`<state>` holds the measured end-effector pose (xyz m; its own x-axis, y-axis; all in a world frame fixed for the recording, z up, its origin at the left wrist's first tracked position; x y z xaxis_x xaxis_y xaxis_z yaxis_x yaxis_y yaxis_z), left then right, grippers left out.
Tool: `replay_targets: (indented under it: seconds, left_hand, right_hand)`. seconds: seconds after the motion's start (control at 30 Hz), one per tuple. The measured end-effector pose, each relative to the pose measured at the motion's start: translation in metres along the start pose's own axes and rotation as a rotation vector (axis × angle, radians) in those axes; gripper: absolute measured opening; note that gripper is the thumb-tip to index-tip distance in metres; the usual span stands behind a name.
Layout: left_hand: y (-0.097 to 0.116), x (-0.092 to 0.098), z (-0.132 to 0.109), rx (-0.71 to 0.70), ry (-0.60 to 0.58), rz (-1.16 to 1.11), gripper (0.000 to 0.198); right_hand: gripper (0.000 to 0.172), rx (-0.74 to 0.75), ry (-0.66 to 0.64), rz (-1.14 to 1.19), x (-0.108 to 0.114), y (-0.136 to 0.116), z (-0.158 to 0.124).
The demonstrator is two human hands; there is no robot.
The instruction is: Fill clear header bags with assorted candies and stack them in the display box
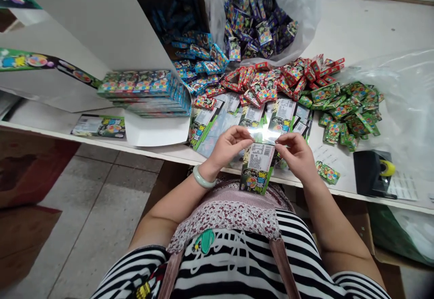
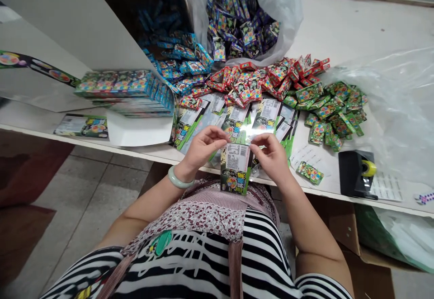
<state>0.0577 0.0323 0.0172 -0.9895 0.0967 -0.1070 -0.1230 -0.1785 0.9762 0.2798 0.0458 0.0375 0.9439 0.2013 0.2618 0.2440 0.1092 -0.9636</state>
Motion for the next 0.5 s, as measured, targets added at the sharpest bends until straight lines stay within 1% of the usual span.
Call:
replay_targets:
  seconds: [0.03,0.07,0.1,0.17,0.2,0.27,0.33,0.43,0.5]
  left_hand:
    - [0.001,0.001,0.001,0.023,-0.013,-0.012,0.026]
    - [0.002,0.002,0.002,0.030,-0.033,0.002,0.029]
    - [0.004,0.002,0.003,0.018,-0.057,0.036,0.027]
    - [0.009,0.003,0.003,-0.041,-0.092,0.102,0.015]
    - [0.010,0.002,0.002,-0.068,-0.100,0.109,0.013]
    - [0.011,0.000,0.001,-0.080,-0.101,0.076,0.015]
    - [0.010,-0.004,0.001,-0.039,-0.087,0.038,0.018]
    - [0.009,-0.009,0.006,0.032,-0.039,0.021,0.020]
    - [0.010,-0.010,0.010,0.052,-0.016,0.009,0.021]
  right_hand:
    - [0.022,-0.024,-0.015,0.023,0.000,0.000,0.001]
    - [0.024,-0.029,-0.036,0.021,0.000,0.000,0.002]
    - [0.021,-0.008,-0.054,-0.011,0.001,-0.001,0.002]
    - [0.008,0.085,-0.078,-0.111,0.002,-0.005,0.001]
    - [0.005,0.131,-0.092,-0.152,0.002,-0.008,0.000]
    - [0.006,0.183,-0.118,-0.183,0.000,-0.015,-0.002]
    - [0.011,0.167,-0.111,-0.177,-0.002,-0.020,-0.001]
    - [0.012,0.060,-0.087,-0.162,-0.005,-0.026,0.005]
    - [0.013,0.001,-0.124,-0.158,-0.007,-0.029,0.010]
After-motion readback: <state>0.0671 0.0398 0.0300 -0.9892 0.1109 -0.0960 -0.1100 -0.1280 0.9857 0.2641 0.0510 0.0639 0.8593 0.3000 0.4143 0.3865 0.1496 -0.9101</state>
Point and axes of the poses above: each hand's wrist, its own z-axis towards the middle knuckle, its own x-axis out of the back of the hand, y = z × x, the point moved 2 cm from there along z, towards the middle knuckle, and after that the axes turned 4 degrees about -x, right-handed, at the moved point
